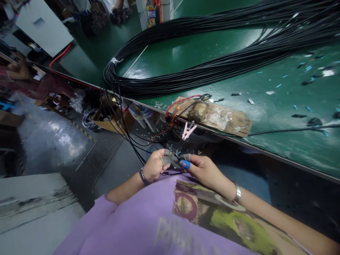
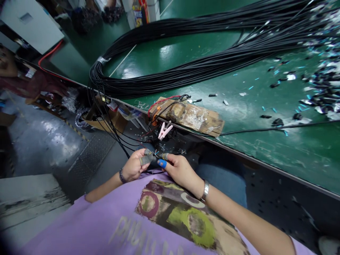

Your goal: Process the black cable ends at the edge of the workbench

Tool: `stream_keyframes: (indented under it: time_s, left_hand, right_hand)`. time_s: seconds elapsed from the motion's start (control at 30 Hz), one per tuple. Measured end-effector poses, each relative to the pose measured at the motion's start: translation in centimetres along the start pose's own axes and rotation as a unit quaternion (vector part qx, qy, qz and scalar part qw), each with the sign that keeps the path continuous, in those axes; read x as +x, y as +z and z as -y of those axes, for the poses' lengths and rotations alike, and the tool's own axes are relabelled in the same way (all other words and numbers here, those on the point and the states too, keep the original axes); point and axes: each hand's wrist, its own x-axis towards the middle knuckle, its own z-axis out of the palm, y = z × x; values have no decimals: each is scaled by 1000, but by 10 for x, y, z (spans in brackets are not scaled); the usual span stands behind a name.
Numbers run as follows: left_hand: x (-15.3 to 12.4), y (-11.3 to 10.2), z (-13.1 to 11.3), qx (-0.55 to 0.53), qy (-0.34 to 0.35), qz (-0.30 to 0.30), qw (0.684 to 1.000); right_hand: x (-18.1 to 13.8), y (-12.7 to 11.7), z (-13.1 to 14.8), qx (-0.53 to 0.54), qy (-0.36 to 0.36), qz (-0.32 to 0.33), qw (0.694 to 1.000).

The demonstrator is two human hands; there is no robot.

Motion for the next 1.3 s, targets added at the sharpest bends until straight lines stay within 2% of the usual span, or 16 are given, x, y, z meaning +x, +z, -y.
stream_keyframes:
  time_s: [0.13, 0.23, 0.33, 0.47, 0.53, 0.67, 0.77, 0.83, 0.93, 1.1, 1.2, 1.3]
  left_hand:
    - [1, -4, -3, -37, -62, 29, 997]
    - [1, -5, -2, -13, -31, 14, 999]
    - [-1, -5, 2, 47, 10, 0, 999]
    - [-3, -2, 3, 125, 5, -9, 992]
    - [-4, 0, 2, 147, -1, -13, 989]
    - [-7, 4, 2, 155, 4, -27, 988]
    - [-8, 7, 3, 140, 15, -41, 989]
    - [-8, 8, 3, 134, 26, -47, 990]
    - [-6, 8, 2, 135, 33, -53, 989]
    - [-6, 7, 2, 141, 50, -43, 988]
    - [-8, 9, 1, 143, 63, -28, 987]
    - [-9, 7, -3, 151, 79, 6, 985]
  right_hand:
    - [0, -1, -2, -13, -3, -1, 1000]
    - [-1, -4, -6, 0, -5, -6, 1000]
    - [-2, -6, -9, 12, -23, -45, 999]
    - [-2, -7, -10, -97, -87, -93, 987]
    - [-3, -9, -9, -192, -133, -106, 967]
    - [-6, -10, -6, -361, -229, -118, 896]
    - [-8, -9, -2, -419, -294, -84, 855]
    - [-8, -7, 0, -430, -321, -61, 841]
    - [-8, -6, 0, -409, -328, -68, 849]
    - [-9, -7, -6, -385, -292, -147, 863]
    - [-8, -10, -6, -404, -270, -122, 865]
    - [-5, -14, -2, -356, -247, -70, 898]
